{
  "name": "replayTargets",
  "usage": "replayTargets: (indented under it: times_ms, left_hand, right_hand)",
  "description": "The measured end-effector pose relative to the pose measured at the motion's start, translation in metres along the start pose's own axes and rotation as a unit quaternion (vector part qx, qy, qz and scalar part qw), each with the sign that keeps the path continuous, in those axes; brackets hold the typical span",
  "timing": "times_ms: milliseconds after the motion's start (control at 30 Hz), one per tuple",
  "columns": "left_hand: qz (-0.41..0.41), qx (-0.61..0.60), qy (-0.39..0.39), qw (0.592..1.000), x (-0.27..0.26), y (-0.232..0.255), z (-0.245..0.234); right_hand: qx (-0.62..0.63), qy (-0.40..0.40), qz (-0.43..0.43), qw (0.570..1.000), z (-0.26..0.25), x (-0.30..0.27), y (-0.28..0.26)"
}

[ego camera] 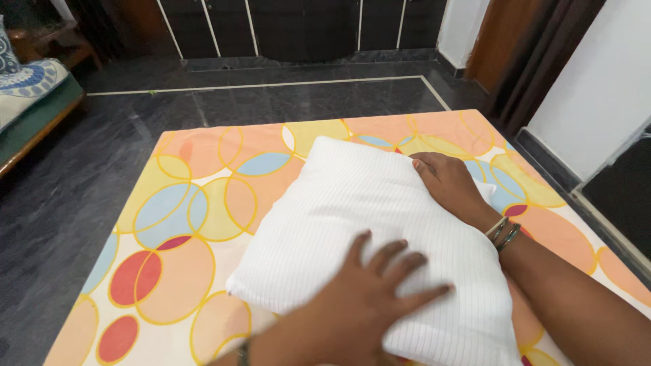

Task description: The person inserts a white pillow into a light blue pillowcase on a patterned bed. They adjust the pillow inside the case, smooth the fabric, and zip the closure. The person then removes the pillowcase from the pillow and places the pillowcase on a nearby chair. Finally, they smooth the bare white pillow on the bed.

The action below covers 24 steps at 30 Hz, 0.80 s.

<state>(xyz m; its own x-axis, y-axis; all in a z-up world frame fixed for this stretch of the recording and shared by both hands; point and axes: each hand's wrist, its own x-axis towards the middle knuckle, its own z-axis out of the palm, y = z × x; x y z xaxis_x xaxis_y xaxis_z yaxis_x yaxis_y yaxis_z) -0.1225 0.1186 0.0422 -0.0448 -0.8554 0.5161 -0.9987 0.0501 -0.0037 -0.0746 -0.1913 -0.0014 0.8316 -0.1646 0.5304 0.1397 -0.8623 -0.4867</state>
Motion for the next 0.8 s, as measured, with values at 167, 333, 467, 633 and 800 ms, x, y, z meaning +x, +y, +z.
replayTargets:
  times_ms: [167,333,467,633,800]
  left_hand:
    - [-0.004,0.146,-0.019,0.989,-0.003,0.007,0.035]
    - [-0.074,-0.076,-0.016,0.994,-0.003,-0.02,0.053]
    - [-0.286,-0.218,-0.051,0.932,0.006,-0.04,0.036]
    - [-0.273,-0.489,0.078,0.825,0.0,-0.055,0.027]
    - [-0.296,-0.568,0.112,0.76,-0.007,-0.066,0.038]
  right_hand:
    - [-0.014,0.016,-0.008,1.0,0.001,-0.001,-0.002]
    - [0.005,0.002,-0.006,1.0,-0.003,-0.006,-0.012]
    - [0.063,-0.035,0.027,0.997,-0.009,0.003,-0.011]
    - [0.32,-0.137,-0.071,0.935,-0.059,0.013,-0.029]
    - [0.361,-0.359,-0.207,0.835,-0.096,-0.003,-0.09]
